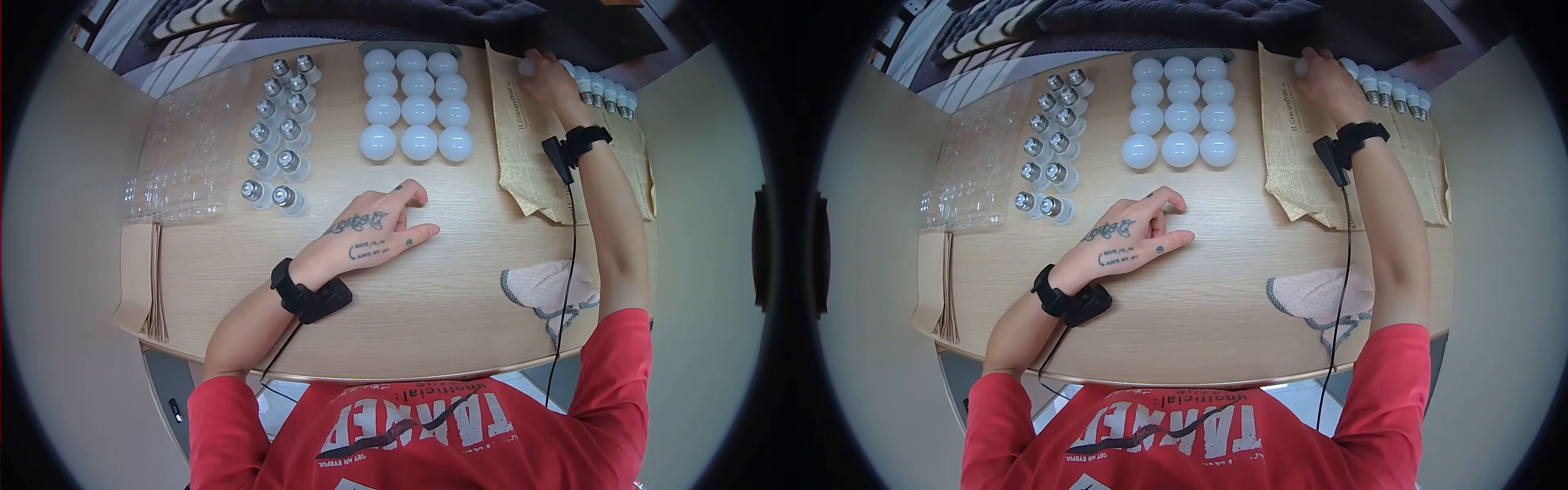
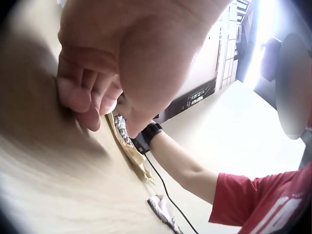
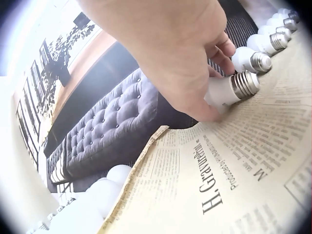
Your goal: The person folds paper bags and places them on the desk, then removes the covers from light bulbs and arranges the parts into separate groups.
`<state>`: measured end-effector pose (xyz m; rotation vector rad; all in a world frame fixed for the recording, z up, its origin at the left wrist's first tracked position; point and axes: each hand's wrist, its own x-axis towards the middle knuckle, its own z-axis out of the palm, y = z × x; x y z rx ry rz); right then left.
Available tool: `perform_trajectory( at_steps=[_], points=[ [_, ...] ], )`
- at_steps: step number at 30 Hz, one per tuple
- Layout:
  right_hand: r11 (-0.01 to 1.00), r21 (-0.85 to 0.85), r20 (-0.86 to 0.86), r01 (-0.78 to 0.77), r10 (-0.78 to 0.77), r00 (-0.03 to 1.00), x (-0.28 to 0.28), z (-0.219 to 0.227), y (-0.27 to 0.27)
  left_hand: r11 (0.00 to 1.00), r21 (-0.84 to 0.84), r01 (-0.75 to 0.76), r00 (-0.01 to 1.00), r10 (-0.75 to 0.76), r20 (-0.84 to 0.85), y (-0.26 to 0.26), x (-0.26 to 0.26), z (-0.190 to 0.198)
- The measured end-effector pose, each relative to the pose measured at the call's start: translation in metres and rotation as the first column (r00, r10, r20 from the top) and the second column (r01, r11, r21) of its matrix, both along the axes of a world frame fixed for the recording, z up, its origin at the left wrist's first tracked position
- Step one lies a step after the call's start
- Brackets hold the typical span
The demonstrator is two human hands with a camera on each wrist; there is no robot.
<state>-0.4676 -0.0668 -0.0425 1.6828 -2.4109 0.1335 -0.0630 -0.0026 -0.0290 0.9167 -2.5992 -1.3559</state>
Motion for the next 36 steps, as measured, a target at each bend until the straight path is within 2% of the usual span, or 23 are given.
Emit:
perform_trajectory(
  at_steps=[5,8,11,14,17,20,23,26,29,32,34,36],
  points=[
    [1.000,-0.018,0.025,0.006,-0.005,1.000,0.012,0.011,0.010,1.000,0.008,0.007,1.000,-0.007,0.009,0.000,0.001,0.001],
    [0.992,-0.129,0.063,-0.002,0.011,0.998,0.023,0.026,0.021,1.000,0.002,0.011,1.000,-0.011,0.009,0.000,0.002,-0.001],
    [0.964,-0.247,0.157,-0.093,0.135,0.978,0.032,0.038,0.034,1.000,0.004,0.016,1.000,-0.016,0.013,-0.001,0.003,0.002],
    [0.910,-0.367,0.160,-0.191,0.264,0.951,0.050,0.052,0.050,0.999,0.023,0.023,0.998,-0.024,0.053,0.001,0.003,0.010],
    [0.871,-0.452,0.226,-0.191,0.319,0.920,0.080,0.071,0.070,0.997,0.072,0.017,0.999,-0.020,0.042,0.003,0.005,0.013],
    [0.814,-0.528,0.290,-0.241,0.440,0.850,0.110,0.079,0.089,0.998,0.055,-0.033,0.995,0.038,-0.097,0.007,0.006,0.012],
    [0.783,-0.574,0.392,-0.239,0.518,0.760,0.143,0.078,0.106,0.976,0.179,-0.122,0.973,0.153,-0.174,0.009,0.005,0.022],
    [0.733,-0.623,0.476,-0.272,0.631,0.612,0.168,0.067,0.116,0.893,0.401,-0.205,0.904,0.330,-0.273,0.010,0.002,0.030],
    [0.713,-0.641,0.528,-0.284,0.678,0.511,0.191,0.057,0.124,0.796,0.569,-0.206,0.823,0.456,-0.339,0.010,-0.002,0.029],
    [0.694,-0.653,0.561,-0.304,0.712,0.422,0.206,0.049,0.129,0.697,0.709,-0.109,0.730,0.541,-0.419,0.009,-0.006,0.030],
    [0.675,-0.663,0.562,-0.323,0.734,0.381,0.211,0.041,0.129,0.693,0.717,-0.079,0.712,0.542,-0.446,0.010,-0.008,0.030],
    [0.689,-0.650,0.578,-0.319,0.722,0.382,0.216,0.038,0.133,0.700,0.708,-0.089,0.699,0.550,-0.456,0.009,-0.010,0.027]
  ],
)
